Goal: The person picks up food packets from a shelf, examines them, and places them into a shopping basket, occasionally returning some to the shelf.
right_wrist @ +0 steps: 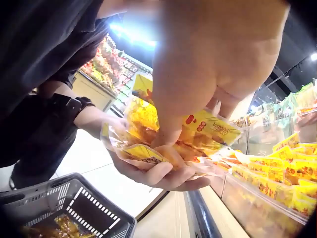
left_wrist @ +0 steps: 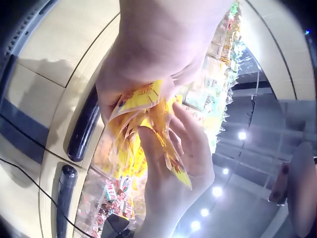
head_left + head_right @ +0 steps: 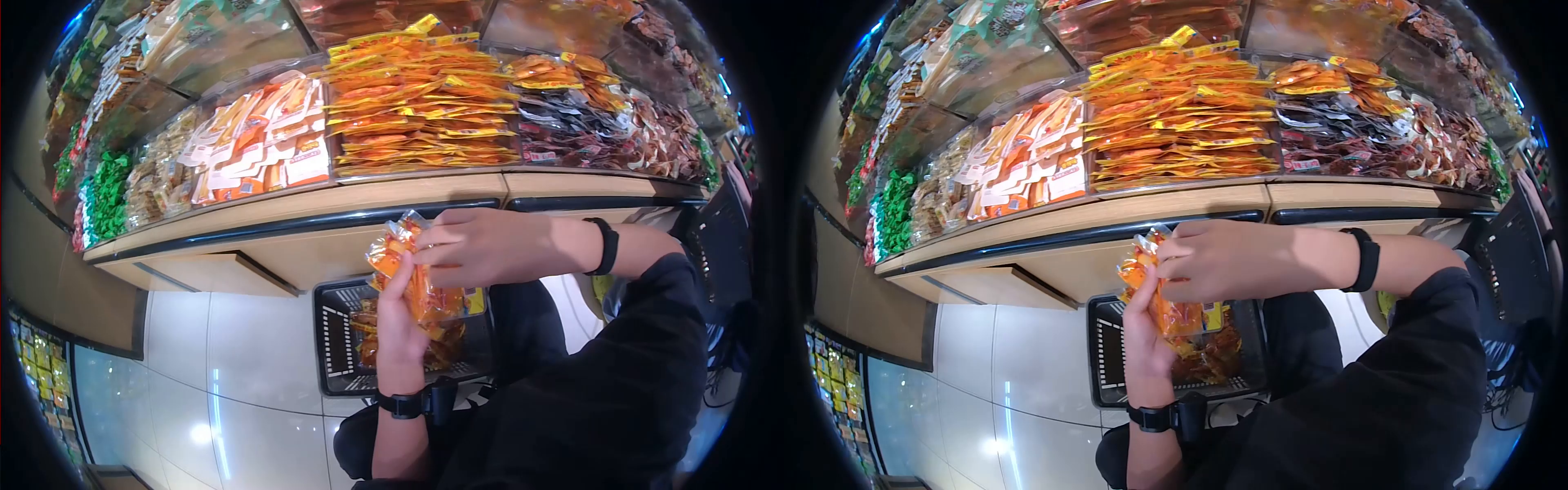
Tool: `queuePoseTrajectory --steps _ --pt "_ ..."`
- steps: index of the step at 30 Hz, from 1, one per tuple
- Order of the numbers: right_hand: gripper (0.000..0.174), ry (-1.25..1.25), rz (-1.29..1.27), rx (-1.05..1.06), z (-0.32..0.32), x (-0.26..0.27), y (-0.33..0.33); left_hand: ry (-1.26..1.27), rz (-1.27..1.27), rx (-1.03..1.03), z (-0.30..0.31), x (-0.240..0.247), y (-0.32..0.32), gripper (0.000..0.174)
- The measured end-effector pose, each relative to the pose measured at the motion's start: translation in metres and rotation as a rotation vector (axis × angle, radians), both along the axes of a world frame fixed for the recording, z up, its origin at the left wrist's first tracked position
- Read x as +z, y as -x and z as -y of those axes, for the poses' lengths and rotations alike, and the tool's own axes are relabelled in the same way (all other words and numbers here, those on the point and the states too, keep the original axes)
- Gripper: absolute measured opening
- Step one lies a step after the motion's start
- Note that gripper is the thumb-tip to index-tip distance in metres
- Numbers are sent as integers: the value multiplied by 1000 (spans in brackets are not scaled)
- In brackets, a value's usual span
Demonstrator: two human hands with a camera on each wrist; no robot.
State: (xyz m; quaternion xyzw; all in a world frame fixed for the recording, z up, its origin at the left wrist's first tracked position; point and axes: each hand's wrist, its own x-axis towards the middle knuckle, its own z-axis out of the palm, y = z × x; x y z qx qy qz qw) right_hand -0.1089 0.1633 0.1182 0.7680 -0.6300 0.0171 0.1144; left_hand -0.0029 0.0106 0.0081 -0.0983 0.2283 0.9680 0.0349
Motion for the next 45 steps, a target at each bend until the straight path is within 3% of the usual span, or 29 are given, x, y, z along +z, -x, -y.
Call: queuePoseTrajectory --steps 5,7,9,11,13,20,27,36,39,45 --pt "20 194 -119 82 -2 -14 -2 -11 33 9 -3 2 1 42" --pt "29 185 -86 93 -7 -13 2 11 90 49 -4 12 0 47" --pt "33 505 134 -142 -17 -14 8 -98 65 21 2 3 4 50" --pt "31 587 222 -389 -28 8 27 -117 -140 53 5 -3 7 51" --pt "20 607 20 -576 -38 33 43 -133 -112 79 5 -5 7 50" --pt "10 240 -226 -572 -42 29 77 -72 -10 86 -1 1 9 46" --pt "8 205 -111 -604 -36 36 64 -145 -82 48 -2 -1 12 44" --pt "11 112 -252 -699 -36 56 68 -129 -91 27 -4 1 14 45" --pt "11 31 -226 -690 -36 48 77 -111 -56 42 -5 -2 14 45" --pt "12 98 -297 -644 -26 29 90 -99 -77 49 0 -8 12 45"
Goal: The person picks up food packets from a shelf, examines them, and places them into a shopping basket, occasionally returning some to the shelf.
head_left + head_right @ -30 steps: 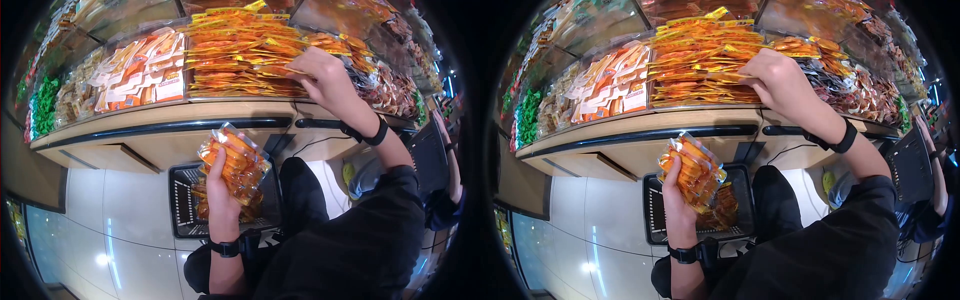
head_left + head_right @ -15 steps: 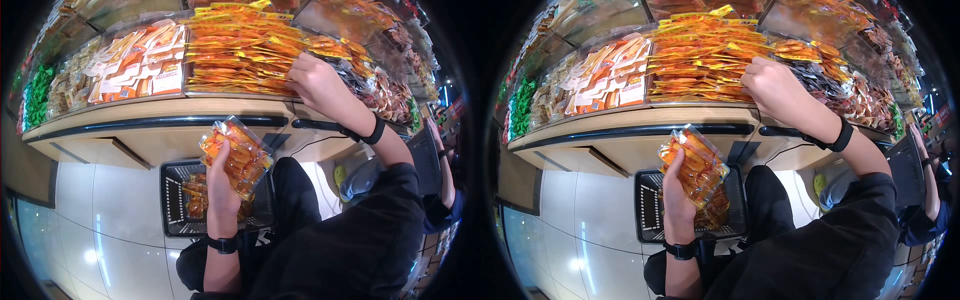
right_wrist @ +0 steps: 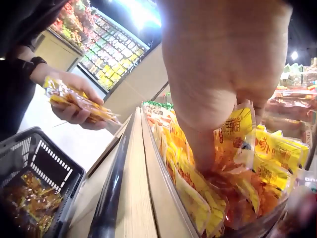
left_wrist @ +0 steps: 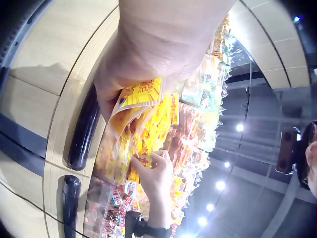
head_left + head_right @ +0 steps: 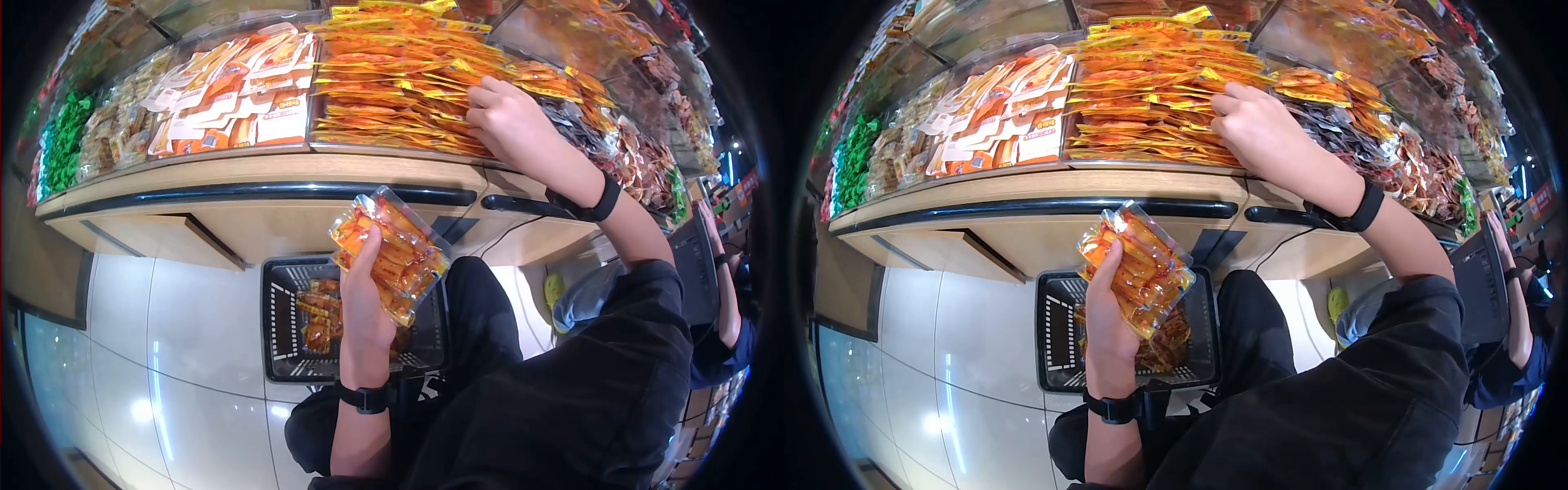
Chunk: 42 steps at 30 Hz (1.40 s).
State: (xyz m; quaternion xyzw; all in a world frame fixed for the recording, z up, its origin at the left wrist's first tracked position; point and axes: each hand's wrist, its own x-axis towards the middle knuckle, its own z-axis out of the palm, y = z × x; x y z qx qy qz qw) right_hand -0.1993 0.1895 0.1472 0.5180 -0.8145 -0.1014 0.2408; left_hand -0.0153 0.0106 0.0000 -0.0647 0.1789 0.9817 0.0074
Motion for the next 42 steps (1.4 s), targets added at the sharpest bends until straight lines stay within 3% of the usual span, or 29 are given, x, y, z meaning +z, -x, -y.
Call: queuePoseTrajectory --steps 4,6,11,16,17,28,34,37,38,40,41,42 --pt "10 -41 5 -40 6 3 -2 -6 17 23 -1 0 -1 45" --pt "11 -31 -97 123 1 4 2 -19 11 27 -2 -4 -1 45" --pt "15 -232 -121 171 -5 18 -8 -111 42 4 -3 -2 0 40" --pt "19 -122 -132 219 -4 2 15 -98 69 37 -7 0 3 40" --pt "18 -129 -120 193 -3 -2 18 -24 59 24 -8 -4 3 47" --pt "13 -125 -177 105 6 -13 28 -74 58 36 -7 -6 10 41" --pt "15 -184 -178 92 7 -11 44 27 13 5 -9 -5 10 42" --pt "20 -80 -175 287 5 -7 32 -8 -10 19 -13 4 2 44" --pt "20 -121 -93 177 0 6 14 -31 -25 15 -14 3 1 44" --pt "23 52 3 217 1 19 -23 -65 -56 17 -15 4 0 42" --pt "22 226 81 297 1 16 -36 -66 -46 16 -15 3 0 42" --pt "23 395 202 245 2 8 -54 -84 -87 20 -16 3 0 41"
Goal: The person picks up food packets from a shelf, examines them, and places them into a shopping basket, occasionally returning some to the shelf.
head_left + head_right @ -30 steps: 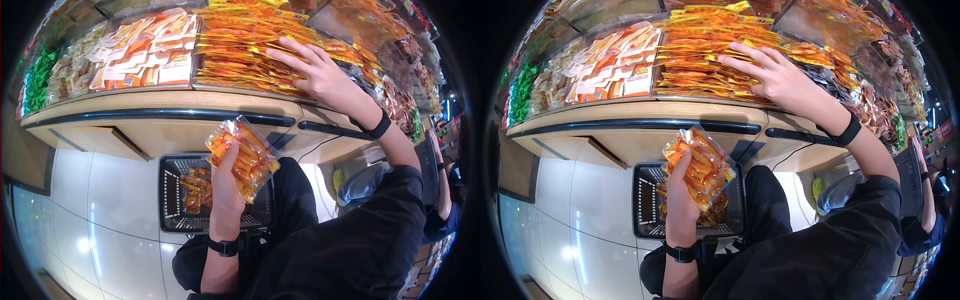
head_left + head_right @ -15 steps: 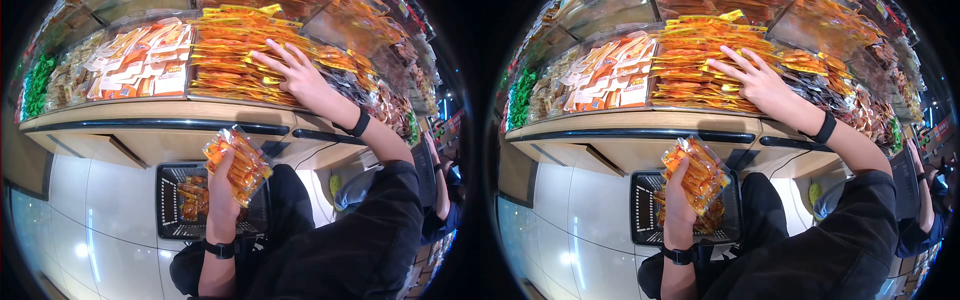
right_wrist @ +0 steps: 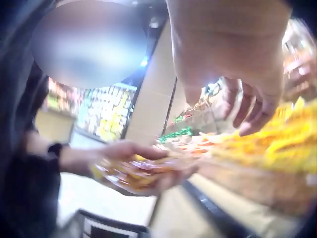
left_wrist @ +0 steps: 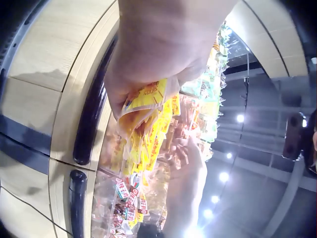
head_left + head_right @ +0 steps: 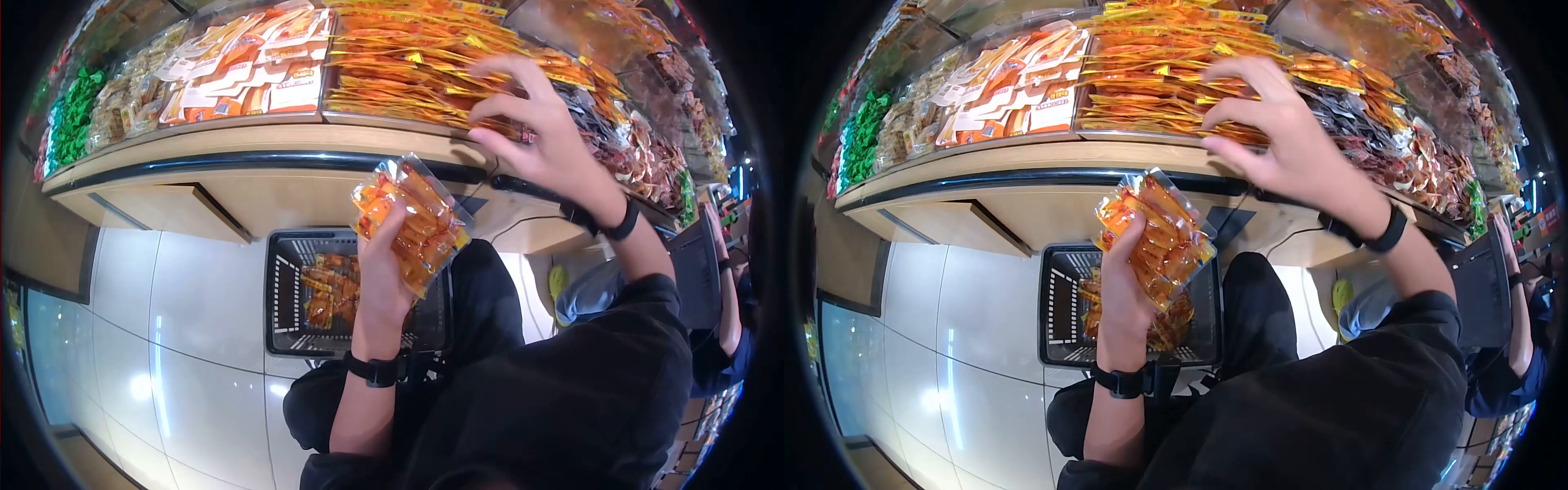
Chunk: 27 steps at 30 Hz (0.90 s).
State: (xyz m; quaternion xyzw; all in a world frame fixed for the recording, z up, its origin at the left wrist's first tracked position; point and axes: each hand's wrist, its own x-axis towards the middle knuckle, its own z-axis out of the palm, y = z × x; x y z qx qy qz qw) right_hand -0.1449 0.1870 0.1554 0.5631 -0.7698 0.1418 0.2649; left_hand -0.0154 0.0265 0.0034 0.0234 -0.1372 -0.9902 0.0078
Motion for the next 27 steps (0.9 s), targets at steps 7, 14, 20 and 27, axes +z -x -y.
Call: queuePoseTrajectory --steps 7,14,20,27 --pt "34 70 1195 -187 6 -58 -48 287 51 147 -6 4 -6 38" --pt "30 234 1225 -196 9 -68 -54 217 104 166 2 9 -10 34" --pt "35 120 681 -76 16 -87 -61 363 134 292 -2 4 -7 35" --pt "24 135 975 -12 27 -84 -63 139 43 231 9 16 -16 39"
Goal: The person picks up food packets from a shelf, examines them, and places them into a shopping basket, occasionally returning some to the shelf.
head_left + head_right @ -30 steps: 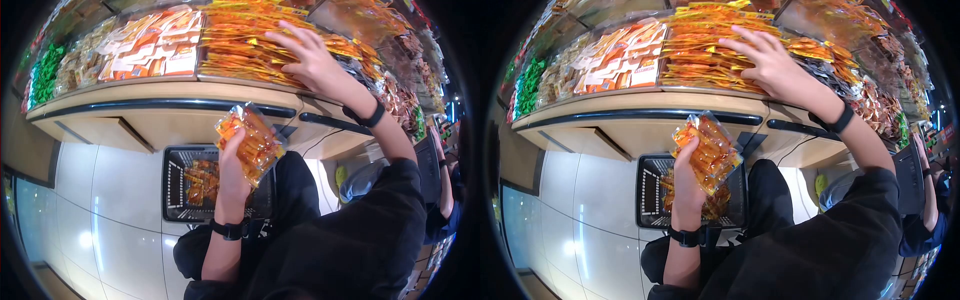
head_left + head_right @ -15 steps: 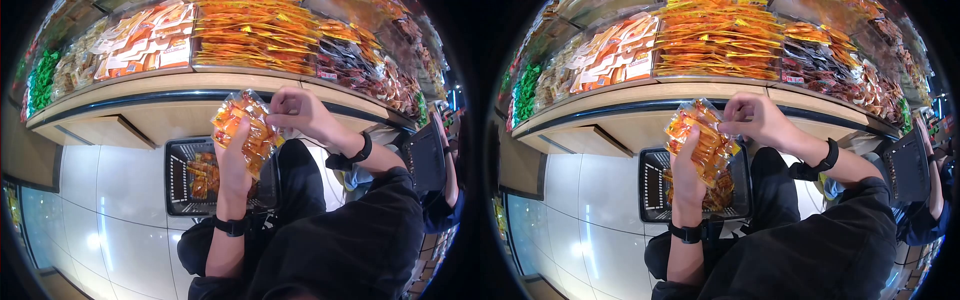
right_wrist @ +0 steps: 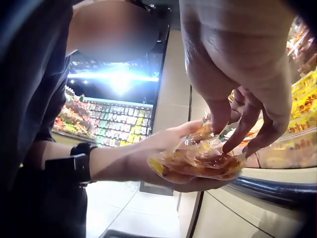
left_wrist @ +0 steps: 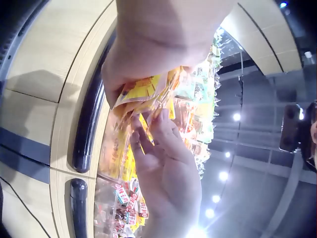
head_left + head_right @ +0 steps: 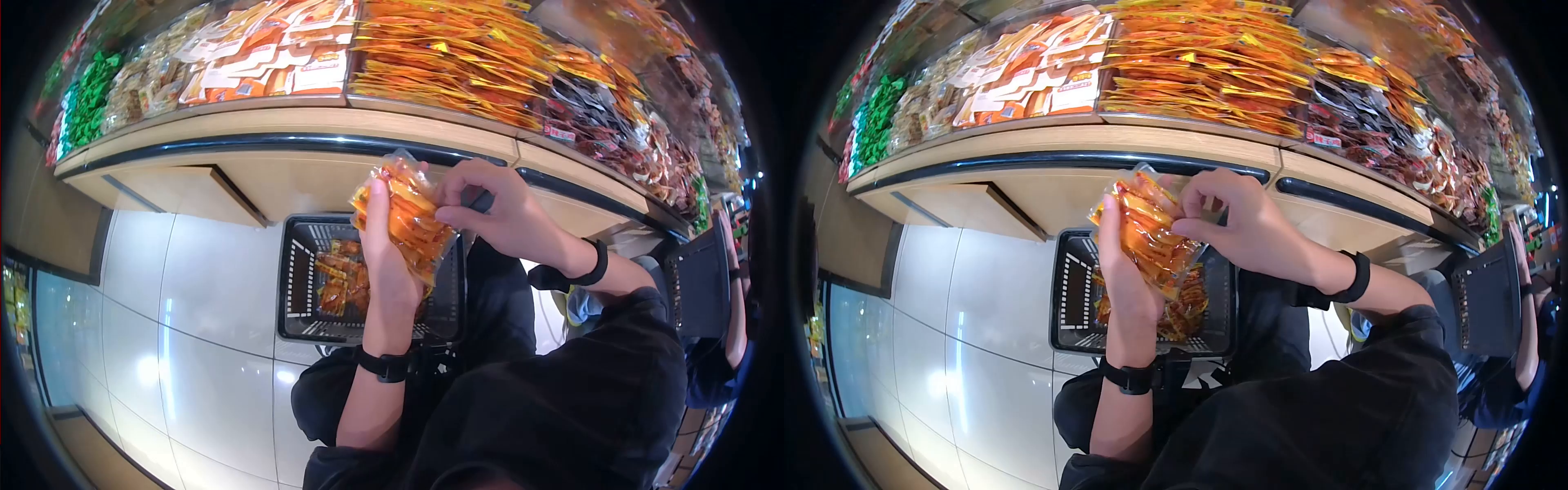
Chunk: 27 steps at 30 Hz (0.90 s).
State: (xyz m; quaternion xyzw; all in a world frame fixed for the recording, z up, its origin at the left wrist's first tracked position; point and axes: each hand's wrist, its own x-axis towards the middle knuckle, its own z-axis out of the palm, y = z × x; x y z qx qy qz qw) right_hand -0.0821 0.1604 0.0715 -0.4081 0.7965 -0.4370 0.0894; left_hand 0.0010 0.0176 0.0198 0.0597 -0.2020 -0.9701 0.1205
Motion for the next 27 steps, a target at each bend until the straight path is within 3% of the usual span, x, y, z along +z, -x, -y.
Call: queuePoseTrajectory --steps 1,4,5,6,7,9,14,18,21,23,27 --pt "24 -1 3 15 1 1 0 -95 -23 -8 1 2 -2 43" --pt "17 34 25 58 4 5 -1 44 -11 34 8 -9 -2 56" --pt "16 40 184 25 5 11 -2 88 46 71 9 -9 -1 62" --pt "15 46 341 -10 6 14 -1 120 49 109 10 -9 -1 54" --pt "15 48 334 -4 6 15 3 123 43 115 12 -9 0 54" --pt "13 169 578 9 4 17 15 170 15 134 14 -11 0 50" --pt "18 261 815 8 -1 23 31 1 -52 127 16 -6 -1 63" --pt "19 231 738 -14 -7 15 40 10 -13 151 12 -7 -2 64" --pt "18 316 831 58 -2 14 39 7 16 194 15 -11 -1 65" --pt "28 339 751 -68 -2 6 40 40 58 209 16 -14 2 66" --pt "41 317 544 -93 7 4 29 -52 28 149 21 -19 3 56"
